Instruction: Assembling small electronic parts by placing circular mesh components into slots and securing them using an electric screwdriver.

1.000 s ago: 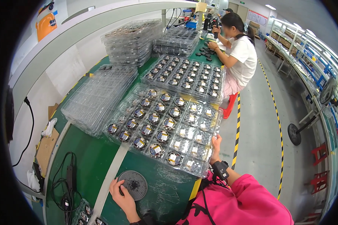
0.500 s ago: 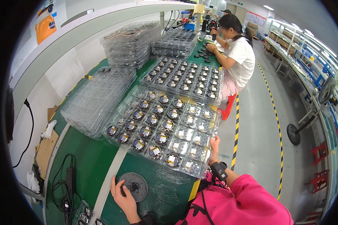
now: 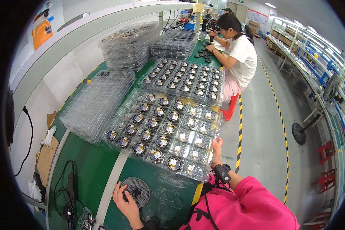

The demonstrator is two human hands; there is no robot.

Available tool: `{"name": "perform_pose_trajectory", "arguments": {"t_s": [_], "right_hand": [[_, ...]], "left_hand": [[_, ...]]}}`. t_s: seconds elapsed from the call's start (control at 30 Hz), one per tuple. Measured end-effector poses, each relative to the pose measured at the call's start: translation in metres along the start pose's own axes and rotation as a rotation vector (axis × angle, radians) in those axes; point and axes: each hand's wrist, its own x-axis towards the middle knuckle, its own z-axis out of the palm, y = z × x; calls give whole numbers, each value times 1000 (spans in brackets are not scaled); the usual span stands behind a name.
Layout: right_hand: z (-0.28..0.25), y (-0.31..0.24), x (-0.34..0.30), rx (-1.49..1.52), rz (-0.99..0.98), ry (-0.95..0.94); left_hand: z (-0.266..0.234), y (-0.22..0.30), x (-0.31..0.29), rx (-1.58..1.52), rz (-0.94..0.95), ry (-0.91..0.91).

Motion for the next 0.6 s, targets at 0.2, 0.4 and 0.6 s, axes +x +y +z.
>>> {"name": "perform_pose_trajectory", "arguments": {"t_s": [0.2, 0.4, 0.6], "right_hand": [[4, -10, -7, -26, 48, -19], [12, -8, -11, -173, 88, 64], [-83, -10, -23, -1248, 489, -628]], "left_hand": [[1, -7, -1, -38, 90, 15], [-13, 8, -1, -32, 187, 40], [-8, 4, 1, -23, 211, 37]]}}
